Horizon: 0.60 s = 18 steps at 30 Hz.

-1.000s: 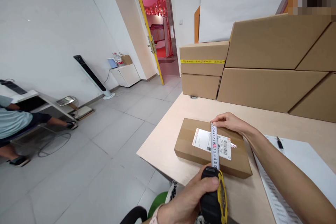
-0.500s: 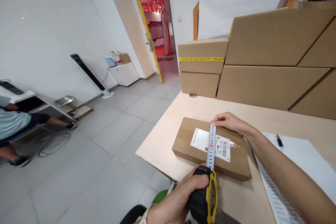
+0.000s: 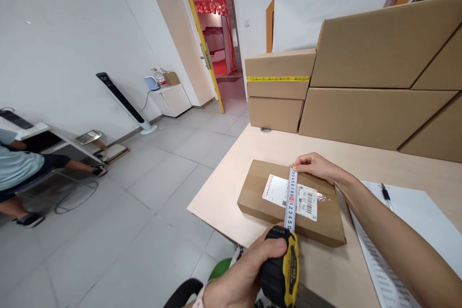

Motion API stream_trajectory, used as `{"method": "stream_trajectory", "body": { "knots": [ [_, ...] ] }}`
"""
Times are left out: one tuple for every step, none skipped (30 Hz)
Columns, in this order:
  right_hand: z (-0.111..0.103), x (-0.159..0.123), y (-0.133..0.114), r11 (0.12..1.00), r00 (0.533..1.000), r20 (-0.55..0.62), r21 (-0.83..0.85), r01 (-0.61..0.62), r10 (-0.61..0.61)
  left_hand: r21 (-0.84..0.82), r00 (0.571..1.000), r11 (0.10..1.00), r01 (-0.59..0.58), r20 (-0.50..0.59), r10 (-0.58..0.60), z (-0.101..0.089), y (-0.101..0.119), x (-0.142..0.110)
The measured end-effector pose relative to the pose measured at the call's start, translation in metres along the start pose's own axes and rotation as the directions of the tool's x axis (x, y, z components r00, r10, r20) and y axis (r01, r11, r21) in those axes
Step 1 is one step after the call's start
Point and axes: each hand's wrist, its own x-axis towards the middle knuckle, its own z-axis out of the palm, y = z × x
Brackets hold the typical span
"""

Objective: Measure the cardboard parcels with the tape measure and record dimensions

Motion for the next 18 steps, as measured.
{"method": "stream_trajectory", "body": {
  "knots": [
    [0.0, 0.0, 0.0, 1.0, 1.0, -0.001, 0.0, 0.002, -0.002, -0.002, 1.0, 1.0, -0.003, -0.003, 0.003, 0.0, -0.001, 0.0],
    [0.0, 0.0, 0.001, 1.0, 1.0, -0.001, 0.001, 0.002, -0.002, -0.004, 1.0, 1.0, -0.006, -0.004, 0.006, -0.001, -0.001, 0.0],
    [0.0, 0.0, 0.001, 1.0, 1.0, 0.0, 0.002, 0.001, -0.001, -0.007, 1.0, 1.0, -0.008, -0.005, 0.008, -0.001, -0.002, 0.0],
    [0.0, 0.001, 0.002, 1.0, 1.0, 0.002, 0.0, -0.001, 0.001, -0.012, 1.0, 1.0, -0.006, -0.005, 0.006, -0.002, -0.003, 0.001],
    [0.001, 0.001, 0.002, 1.0, 1.0, 0.005, -0.006, -0.002, 0.002, -0.022, 1.0, 1.0, 0.0, -0.009, 0.0, -0.003, -0.004, 0.002],
    [0.002, 0.001, 0.002, 1.0, 1.0, 0.007, -0.019, 0.002, -0.001, -0.041, 1.0, 0.999, 0.012, -0.015, -0.012, -0.005, -0.006, 0.003],
    [0.002, 0.0, 0.001, 0.999, 1.0, 0.008, -0.042, 0.014, -0.014, -0.064, 0.999, 0.998, 0.026, -0.022, -0.028, -0.007, -0.007, 0.005],
    [0.002, -0.002, -0.002, 0.996, 0.999, 0.002, -0.073, 0.04, -0.04, -0.085, 0.999, 0.996, 0.033, -0.026, -0.035, -0.009, -0.008, 0.005],
    [0.002, -0.006, -0.006, 0.991, 0.996, -0.017, -0.11, 0.08, -0.083, -0.097, 0.999, 0.995, 0.024, -0.025, -0.026, -0.012, -0.008, 0.005],
    [0.001, -0.011, -0.01, 0.981, 0.99, -0.05, -0.147, 0.125, -0.134, -0.098, 1.0, 0.995, 0.0, -0.015, -0.001, -0.015, -0.008, 0.003],
    [-0.001, -0.019, -0.015, 0.97, 0.978, -0.093, -0.178, 0.168, -0.187, -0.092, 0.999, 0.995, -0.032, 0.006, 0.033, -0.019, -0.008, 0.0],
    [-0.004, -0.03, -0.019, 0.959, 0.962, -0.148, -0.201, 0.198, -0.23, -0.086, 0.997, 0.994, -0.068, 0.036, 0.072, -0.023, -0.008, -0.005],
    [-0.007, -0.042, -0.023, 0.954, 0.944, -0.211, -0.218, 0.206, -0.252, -0.087, 0.991, 0.99, -0.11, 0.064, 0.116, -0.028, -0.007, -0.011],
    [-0.011, -0.056, -0.024, 0.954, 0.93, -0.267, -0.23, 0.194, -0.254, -0.095, 0.983, 0.983, -0.155, 0.083, 0.163, -0.033, -0.006, -0.019],
    [-0.015, -0.072, -0.022, 0.955, 0.913, -0.331, -0.251, 0.158, -0.238, -0.108, 0.973, 0.972, -0.208, 0.08, 0.217, -0.039, -0.004, -0.026],
    [-0.018, -0.088, -0.016, 0.953, 0.898, -0.384, -0.284, 0.106, -0.214, -0.119, 0.957, 0.954, -0.277, 0.053, 0.285, -0.046, -0.003, -0.033],
    [-0.02, -0.103, -0.007, 0.943, 0.885, -0.425, -0.33, 0.045, -0.19, -0.125, 0.933, 0.925, -0.358, 0.001, 0.361, -0.053, -0.001, -0.039],
    [-0.021, -0.118, 0.005, 0.927, 0.876, -0.45, -0.374, -0.006, -0.175, -0.124, 0.901, 0.893, -0.433, -0.068, 0.428, -0.06, 0.001, -0.043]
  ]
}}
